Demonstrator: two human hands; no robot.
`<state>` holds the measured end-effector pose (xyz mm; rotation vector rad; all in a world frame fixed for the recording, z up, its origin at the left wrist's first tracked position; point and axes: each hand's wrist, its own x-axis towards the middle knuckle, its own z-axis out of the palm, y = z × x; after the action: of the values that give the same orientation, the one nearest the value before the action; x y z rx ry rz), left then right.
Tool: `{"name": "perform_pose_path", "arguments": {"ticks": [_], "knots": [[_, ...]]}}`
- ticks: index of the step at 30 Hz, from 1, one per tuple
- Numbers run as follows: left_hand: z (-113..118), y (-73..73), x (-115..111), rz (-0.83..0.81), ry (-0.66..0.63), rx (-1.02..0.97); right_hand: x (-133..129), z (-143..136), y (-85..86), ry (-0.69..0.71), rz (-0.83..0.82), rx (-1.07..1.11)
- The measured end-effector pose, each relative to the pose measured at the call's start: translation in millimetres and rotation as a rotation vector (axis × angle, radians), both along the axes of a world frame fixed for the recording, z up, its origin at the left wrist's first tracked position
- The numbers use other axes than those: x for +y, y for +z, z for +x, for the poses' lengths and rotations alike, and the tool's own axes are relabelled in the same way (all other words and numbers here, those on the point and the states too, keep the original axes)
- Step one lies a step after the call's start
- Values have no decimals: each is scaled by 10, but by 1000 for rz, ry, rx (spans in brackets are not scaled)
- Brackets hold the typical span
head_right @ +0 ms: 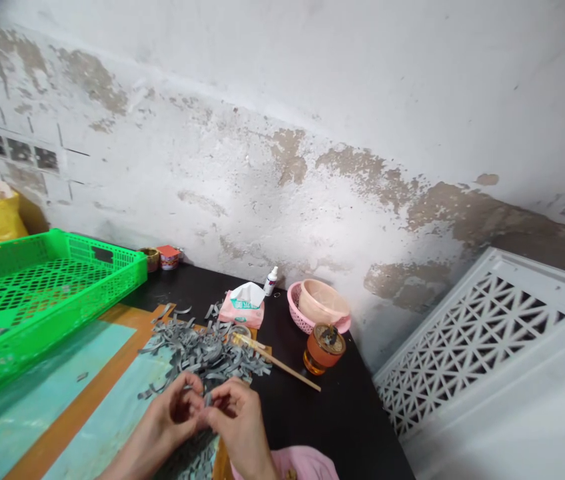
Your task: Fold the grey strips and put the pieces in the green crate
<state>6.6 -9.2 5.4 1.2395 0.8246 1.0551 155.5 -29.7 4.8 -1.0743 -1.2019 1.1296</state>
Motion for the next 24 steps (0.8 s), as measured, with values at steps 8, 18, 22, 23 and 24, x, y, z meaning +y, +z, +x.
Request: {"name": "perform_pose_path", "arguments": {"ticks": [8,18,22,23,24], "knots": [[-12,72,-4,-289,-275,-258,40,91,-69,62,52,160],[-94,-53,149,-214,-185,-200,-10,109,0,225,-129,316],[-96,5,118,-129,-197,-126,-6,118,20,182,-276,319],[-90,16,103,-117,-189,-115,-2,118,23,171,-299,317],[-84,26,90,-109,-184,-107,1,117,25,164,-316,316]]}}
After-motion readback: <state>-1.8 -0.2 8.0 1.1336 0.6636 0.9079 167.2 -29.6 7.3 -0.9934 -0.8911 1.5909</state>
